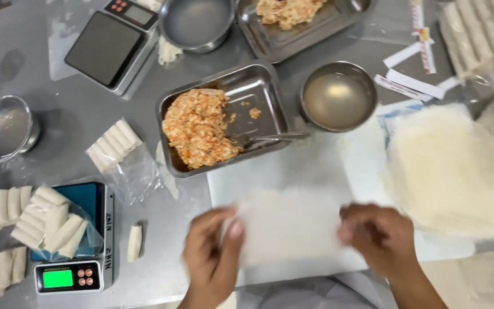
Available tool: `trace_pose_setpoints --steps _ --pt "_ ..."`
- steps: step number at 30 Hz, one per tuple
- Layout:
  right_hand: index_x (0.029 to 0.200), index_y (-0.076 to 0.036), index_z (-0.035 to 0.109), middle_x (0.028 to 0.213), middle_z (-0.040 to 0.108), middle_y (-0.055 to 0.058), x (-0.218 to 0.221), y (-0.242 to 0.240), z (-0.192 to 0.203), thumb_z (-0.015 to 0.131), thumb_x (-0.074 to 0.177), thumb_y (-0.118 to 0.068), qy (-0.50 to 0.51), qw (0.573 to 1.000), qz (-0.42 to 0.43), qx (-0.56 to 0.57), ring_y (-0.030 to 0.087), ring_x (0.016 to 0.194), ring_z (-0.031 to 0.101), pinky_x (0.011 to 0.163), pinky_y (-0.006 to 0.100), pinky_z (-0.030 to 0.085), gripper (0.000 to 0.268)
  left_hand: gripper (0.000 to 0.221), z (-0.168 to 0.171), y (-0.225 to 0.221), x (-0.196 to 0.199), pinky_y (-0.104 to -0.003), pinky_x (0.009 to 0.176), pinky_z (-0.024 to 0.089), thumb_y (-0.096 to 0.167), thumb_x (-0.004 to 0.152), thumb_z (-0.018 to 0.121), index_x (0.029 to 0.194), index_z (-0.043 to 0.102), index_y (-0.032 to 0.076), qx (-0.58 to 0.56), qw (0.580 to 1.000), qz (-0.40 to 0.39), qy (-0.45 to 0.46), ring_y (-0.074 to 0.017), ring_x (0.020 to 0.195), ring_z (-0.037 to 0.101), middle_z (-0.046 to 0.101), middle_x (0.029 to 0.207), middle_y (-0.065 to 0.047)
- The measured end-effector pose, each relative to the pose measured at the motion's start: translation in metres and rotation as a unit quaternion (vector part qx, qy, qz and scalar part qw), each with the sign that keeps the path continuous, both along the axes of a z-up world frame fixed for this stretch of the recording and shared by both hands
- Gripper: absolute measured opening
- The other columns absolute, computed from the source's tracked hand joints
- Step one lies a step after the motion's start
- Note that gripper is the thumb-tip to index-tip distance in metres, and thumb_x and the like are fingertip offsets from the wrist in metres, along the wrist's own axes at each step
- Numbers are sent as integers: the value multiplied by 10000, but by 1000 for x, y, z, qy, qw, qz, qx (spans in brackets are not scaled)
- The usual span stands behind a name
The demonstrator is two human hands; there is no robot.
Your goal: Manually portioning filling onto wrappers and rolling them into lumpia on a production line.
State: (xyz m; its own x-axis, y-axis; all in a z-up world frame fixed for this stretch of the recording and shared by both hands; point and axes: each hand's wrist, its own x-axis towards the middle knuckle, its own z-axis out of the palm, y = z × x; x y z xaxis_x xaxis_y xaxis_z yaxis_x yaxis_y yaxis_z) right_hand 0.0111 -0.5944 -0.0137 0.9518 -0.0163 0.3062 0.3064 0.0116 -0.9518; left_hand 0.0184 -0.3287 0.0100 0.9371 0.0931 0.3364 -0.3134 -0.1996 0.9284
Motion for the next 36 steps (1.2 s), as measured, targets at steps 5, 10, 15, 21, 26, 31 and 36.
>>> trace_pose_setpoints --steps 5,10,15,21,26,31,36 --pt "837 -62 723 690 707 41 4 28 -23 747 866 -99 111 993 41 -19 70 499 394 465 227 300 53 240 -17 42 15 -190 495 378 122 968 658 1207 666 95 -2 984 29 176 -38 550 419 564 777 7" --pt "810 -64 759 690 699 -5 37 41 -88 743 900 -160 216 960 17 -177 94 548 491 533 235 427 133 299 -115 53 51 -232 491 332 247 1000 643 1290 639 176 123 971 -1 203 -55 485 315 612 839 22" --pt "1274 20 680 1223 635 176 76 -3 -83 801 949 -99 -131 879 -119 -443 299 1093 556 918 380 447 366 275 -111 41 33 -427 789 460 173 996 676 1260 628 114 424 899 93 -55 -323 1053 588 610 1254 -110" --pt "1131 -198 896 1828 496 294 153 -73 -75 439 1228 -673 -151 687 -153 -694 548 1642 386 1258 745 99 667 304 -104 32 -33 -529 991 407 192 956 706 1215 640 47 384 922 -36 -16 -393 1249 520 578 1361 -180" --pt "1518 -111 493 1810 117 321 140 -65 -56 331 1136 -717 -86 717 -128 -680 604 1666 149 1226 823 129 735 337 -108 25 -51 -639 1145 238 259 992 654 1283 610 96 392 919 -41 15 -365 1421 438 495 1489 -178" --pt "1679 -262 191 1486 129 702 66 -16 -84 232 918 -837 -79 779 -35 -621 850 1378 31 957 921 -76 955 681 -119 17 -53 -629 1234 151 522 1072 499 1605 349 126 451 890 -54 43 -379 1578 203 224 1701 -164" --pt "1536 -462 338 1739 137 161 31 18 -117 281 806 -892 -163 680 106 -707 491 1597 89 1063 818 223 849 884 -123 8 -45 -637 1205 198 719 1002 409 1584 376 54 556 831 -20 0 -342 1562 255 298 1686 -150"
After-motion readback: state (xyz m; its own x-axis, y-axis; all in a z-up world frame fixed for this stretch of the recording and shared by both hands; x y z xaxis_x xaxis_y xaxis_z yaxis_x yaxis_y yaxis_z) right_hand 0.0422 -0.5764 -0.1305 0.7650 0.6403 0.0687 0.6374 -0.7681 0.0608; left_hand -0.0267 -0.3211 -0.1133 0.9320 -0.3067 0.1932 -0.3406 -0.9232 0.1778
